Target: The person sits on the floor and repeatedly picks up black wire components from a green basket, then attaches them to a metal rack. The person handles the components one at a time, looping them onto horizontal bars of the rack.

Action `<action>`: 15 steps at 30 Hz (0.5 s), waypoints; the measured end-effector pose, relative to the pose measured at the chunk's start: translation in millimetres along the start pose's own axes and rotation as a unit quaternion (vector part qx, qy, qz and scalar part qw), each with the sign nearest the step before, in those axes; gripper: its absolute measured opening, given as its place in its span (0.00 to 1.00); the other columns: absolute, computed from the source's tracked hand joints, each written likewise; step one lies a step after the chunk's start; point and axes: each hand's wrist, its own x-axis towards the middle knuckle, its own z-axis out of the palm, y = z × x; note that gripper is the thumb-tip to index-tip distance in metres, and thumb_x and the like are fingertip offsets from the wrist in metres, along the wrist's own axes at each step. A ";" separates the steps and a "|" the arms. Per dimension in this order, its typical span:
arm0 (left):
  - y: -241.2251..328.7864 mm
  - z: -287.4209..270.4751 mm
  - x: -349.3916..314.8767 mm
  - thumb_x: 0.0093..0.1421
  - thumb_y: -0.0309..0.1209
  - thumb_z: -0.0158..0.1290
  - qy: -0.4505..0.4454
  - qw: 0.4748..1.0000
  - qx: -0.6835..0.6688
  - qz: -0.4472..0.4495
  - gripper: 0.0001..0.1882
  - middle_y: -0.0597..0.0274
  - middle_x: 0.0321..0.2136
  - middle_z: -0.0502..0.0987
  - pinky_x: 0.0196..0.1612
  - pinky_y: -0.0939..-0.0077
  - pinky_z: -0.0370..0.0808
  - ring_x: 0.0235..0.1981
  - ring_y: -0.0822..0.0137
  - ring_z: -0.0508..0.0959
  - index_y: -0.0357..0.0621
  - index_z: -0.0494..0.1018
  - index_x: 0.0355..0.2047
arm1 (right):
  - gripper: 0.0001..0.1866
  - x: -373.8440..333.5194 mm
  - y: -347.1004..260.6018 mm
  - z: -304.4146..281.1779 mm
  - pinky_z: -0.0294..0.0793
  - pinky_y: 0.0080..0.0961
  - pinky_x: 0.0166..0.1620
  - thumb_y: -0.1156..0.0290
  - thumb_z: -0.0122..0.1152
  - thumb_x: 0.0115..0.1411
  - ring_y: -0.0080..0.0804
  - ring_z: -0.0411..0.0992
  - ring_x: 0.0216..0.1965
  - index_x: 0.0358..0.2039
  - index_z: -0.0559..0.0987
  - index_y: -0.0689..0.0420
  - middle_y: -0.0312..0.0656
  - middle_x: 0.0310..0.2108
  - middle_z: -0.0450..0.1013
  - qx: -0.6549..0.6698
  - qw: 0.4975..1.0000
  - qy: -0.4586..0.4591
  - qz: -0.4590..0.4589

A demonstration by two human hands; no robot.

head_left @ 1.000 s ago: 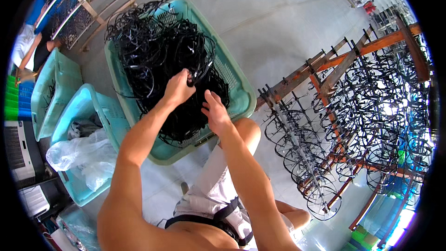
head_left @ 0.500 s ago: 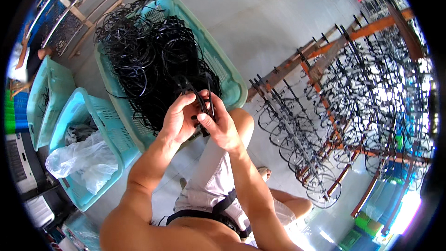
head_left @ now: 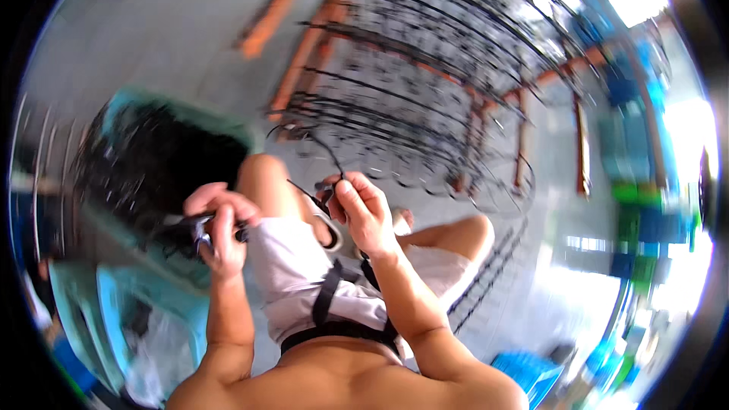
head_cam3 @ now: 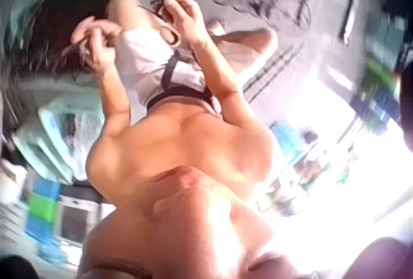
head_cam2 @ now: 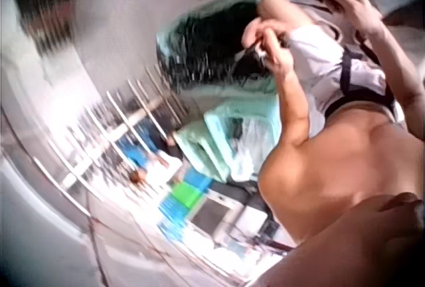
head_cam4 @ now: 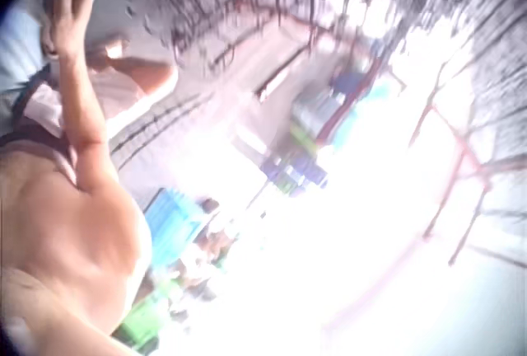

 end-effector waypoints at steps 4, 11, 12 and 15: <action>-23.9 54.1 -6.5 0.59 0.20 0.48 -0.247 0.960 0.134 0.012 0.07 0.64 0.25 0.65 0.25 0.80 0.65 0.20 0.76 0.65 0.38 0.67 0.39 | 0.13 -84.7 -80.9 -84.0 0.64 0.12 0.28 0.68 0.48 0.65 0.14 0.63 0.24 0.42 0.74 0.65 0.36 0.30 0.75 -0.140 0.977 0.157 -0.029; -92.9 202.1 -67.7 0.56 0.24 0.55 -0.361 0.903 0.229 -0.050 0.22 0.64 0.17 0.75 0.23 0.80 0.71 0.19 0.77 0.74 0.43 0.68 0.52 | 0.13 -158.2 -129.5 -225.5 0.53 0.13 0.20 0.66 0.47 0.66 0.15 0.56 0.17 0.39 0.73 0.63 0.40 0.25 0.72 -0.099 0.815 0.476 -0.317; -115.9 220.5 -77.1 0.57 0.24 0.55 -0.362 0.908 0.206 -0.053 0.23 0.64 0.19 0.76 0.24 0.79 0.71 0.19 0.77 0.74 0.45 0.67 0.53 | 0.13 -153.3 -133.1 -240.6 0.53 0.13 0.20 0.66 0.47 0.66 0.14 0.57 0.17 0.40 0.73 0.63 0.40 0.27 0.73 -0.140 0.827 0.474 -0.268; -150.5 265.0 -83.2 0.55 0.22 0.55 -0.394 0.873 0.287 -0.017 0.23 0.55 0.24 0.75 0.26 0.71 0.73 0.21 0.62 0.77 0.42 0.68 0.52 | 0.11 -117.2 -115.1 -292.2 0.54 0.11 0.21 0.68 0.47 0.66 0.12 0.57 0.18 0.40 0.74 0.62 0.36 0.27 0.73 -0.087 0.872 0.431 -0.216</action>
